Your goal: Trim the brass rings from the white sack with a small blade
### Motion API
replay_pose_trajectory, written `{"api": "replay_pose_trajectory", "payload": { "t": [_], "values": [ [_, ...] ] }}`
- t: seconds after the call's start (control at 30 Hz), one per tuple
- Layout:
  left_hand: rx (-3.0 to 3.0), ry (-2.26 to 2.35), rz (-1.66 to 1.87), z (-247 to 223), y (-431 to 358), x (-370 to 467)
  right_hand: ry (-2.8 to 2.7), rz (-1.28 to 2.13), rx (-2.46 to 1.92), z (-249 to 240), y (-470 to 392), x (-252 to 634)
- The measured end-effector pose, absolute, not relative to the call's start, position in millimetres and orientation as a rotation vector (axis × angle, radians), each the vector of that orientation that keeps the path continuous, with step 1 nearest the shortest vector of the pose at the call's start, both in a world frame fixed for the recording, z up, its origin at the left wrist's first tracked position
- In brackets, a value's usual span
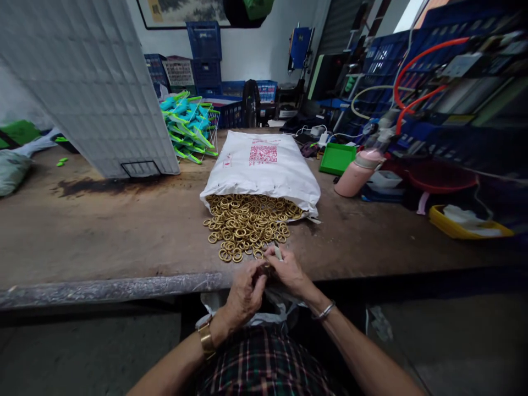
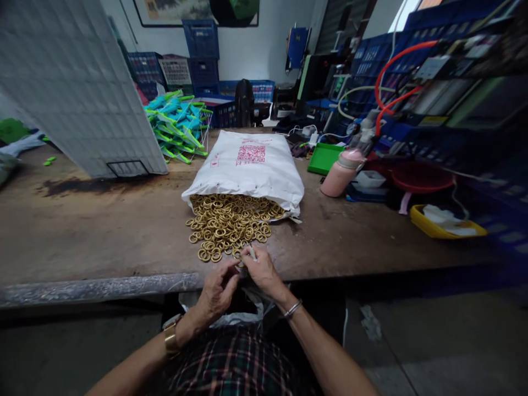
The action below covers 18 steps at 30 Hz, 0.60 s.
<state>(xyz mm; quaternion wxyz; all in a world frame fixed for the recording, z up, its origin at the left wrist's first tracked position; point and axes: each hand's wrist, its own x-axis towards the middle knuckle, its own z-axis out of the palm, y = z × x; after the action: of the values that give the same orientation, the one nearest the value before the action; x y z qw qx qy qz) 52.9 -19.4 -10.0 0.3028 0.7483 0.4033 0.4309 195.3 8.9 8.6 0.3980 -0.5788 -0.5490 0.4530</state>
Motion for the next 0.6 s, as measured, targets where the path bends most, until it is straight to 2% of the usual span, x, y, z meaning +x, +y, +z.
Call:
{"api": "replay_pose_trajectory", "payload": {
  "t": [0.1,0.2,0.27,0.43,0.6],
  "values": [
    [1.895,1.062,1.119,-3.4,-18.4,53.2,-1.094,1.516,-1.406,16.0,-1.0,188.2],
    [1.737,1.093,1.079,4.5,-19.5,53.3,-0.938,1.692,-1.349,18.4,-6.7,185.5],
    [1.584,1.112,1.039,8.4,-20.7,54.0,-0.988,1.643,-1.342,18.1,-7.7,185.7],
    [1.200,1.132,0.970,13.6,-21.3,56.9,-1.386,1.234,-1.422,19.7,-7.8,187.1],
    [0.954,1.060,0.832,19.2,-20.9,55.2,-1.420,1.245,-1.454,18.8,-7.5,186.0]
  ]
}}
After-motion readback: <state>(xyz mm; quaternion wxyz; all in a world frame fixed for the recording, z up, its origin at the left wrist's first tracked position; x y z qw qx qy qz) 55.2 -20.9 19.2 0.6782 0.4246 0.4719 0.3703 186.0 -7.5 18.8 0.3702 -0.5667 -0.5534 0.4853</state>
